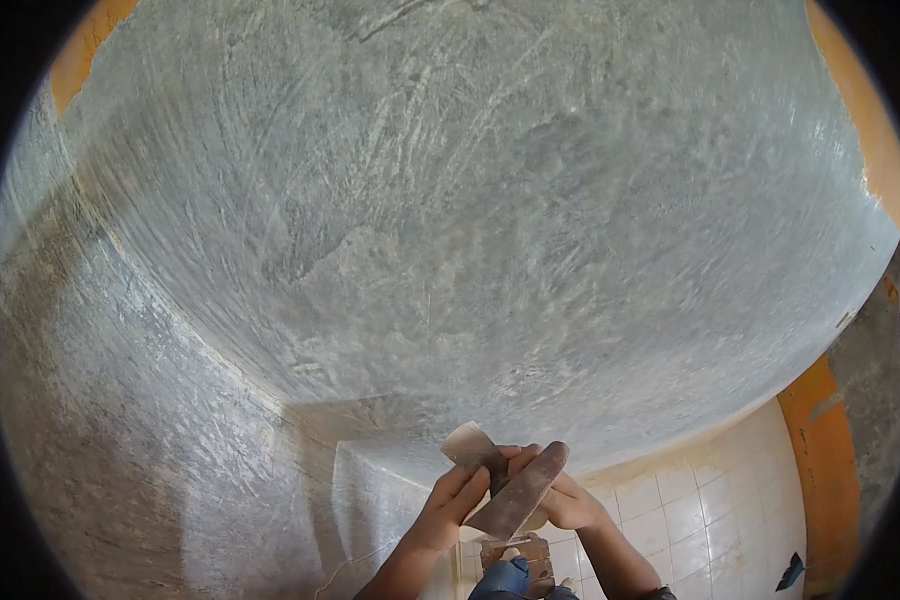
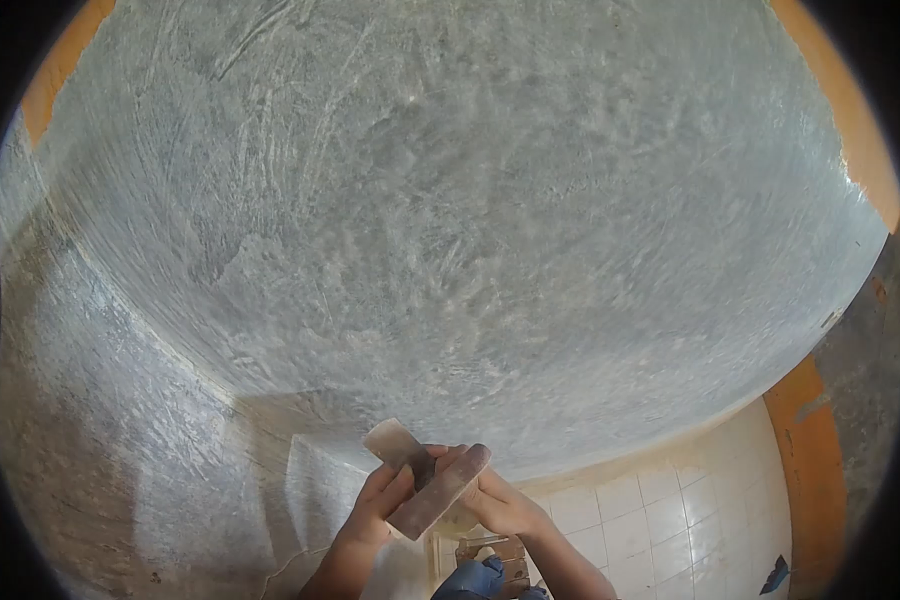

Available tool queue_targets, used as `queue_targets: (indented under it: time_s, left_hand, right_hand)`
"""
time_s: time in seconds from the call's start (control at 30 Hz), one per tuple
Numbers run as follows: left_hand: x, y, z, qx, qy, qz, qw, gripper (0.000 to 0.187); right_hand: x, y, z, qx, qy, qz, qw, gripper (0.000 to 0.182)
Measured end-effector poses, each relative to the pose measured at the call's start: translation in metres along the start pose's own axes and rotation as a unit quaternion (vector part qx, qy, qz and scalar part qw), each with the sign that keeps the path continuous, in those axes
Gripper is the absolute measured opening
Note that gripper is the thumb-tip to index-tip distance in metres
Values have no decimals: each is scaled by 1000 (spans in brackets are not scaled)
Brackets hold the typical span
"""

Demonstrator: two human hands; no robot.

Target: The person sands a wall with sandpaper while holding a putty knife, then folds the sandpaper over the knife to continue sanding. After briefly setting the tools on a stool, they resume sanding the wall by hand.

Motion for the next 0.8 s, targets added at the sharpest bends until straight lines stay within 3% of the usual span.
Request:
queue_targets:
  time_s: [0.03, 0.17, 0.23, 0.27, 0.3, 0.37, 0.4, 0.43, 0.5, 0.67, 0.73, 0.8]
  left_hand:
    - [-2, -3, 2, 40, -36, -11, 999, 48]
    - [-22, -12, 7, 59, -2, -74, 996, 44]
    - [-30, -23, 18, 51, 101, -89, 990, 38]
    - [-33, -27, 20, 101, 148, -35, 983, 39]
    - [-38, -32, 21, 101, 151, -35, 983, 39]
    - [-53, -44, 17, 155, 151, 77, 973, 41]
    - [-63, -49, 20, 157, 161, 78, 971, 41]
    - [-68, -50, 23, 161, 176, 75, 968, 41]
    - [-81, -55, 25, 168, 162, 107, 966, 41]
    - [-135, -89, 35, 120, 183, 119, 968, 45]
    - [-153, -94, 37, 38, 265, 104, 958, 52]
    - [-177, -102, 36, 19, 277, 124, 953, 55]
  right_hand:
    - [0, -1, 2, 2, 11, 10, 1000, 41]
    - [-10, -9, 7, -27, 33, 14, 999, 45]
    - [-7, -19, 6, 28, -17, 5, 999, 49]
    - [-3, -28, 8, 52, -45, -44, 997, 46]
    - [4, -32, 5, 50, -46, -45, 997, 46]
    - [24, -45, -7, 150, -18, 5, 988, 34]
    - [29, -55, -8, 166, -68, -76, 981, 20]
    - [35, -59, -4, 153, -75, -82, 982, 20]
    - [51, -62, -5, 227, -84, -86, 966, 13]
    - [90, -71, -12, 238, -102, -109, 960, 9]
    - [108, -73, -20, 248, -112, -114, 955, 10]
    - [134, -75, -32, 247, -137, -122, 951, 10]
Point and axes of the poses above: each hand's wrist, its own z-axis towards the middle knuckle, its own y-axis out of the palm, x = y × z, the point moved 3 cm from there along z, towards the middle knuckle, and after that the axes turned 7 degrees about -z, right-handed, at the moved point
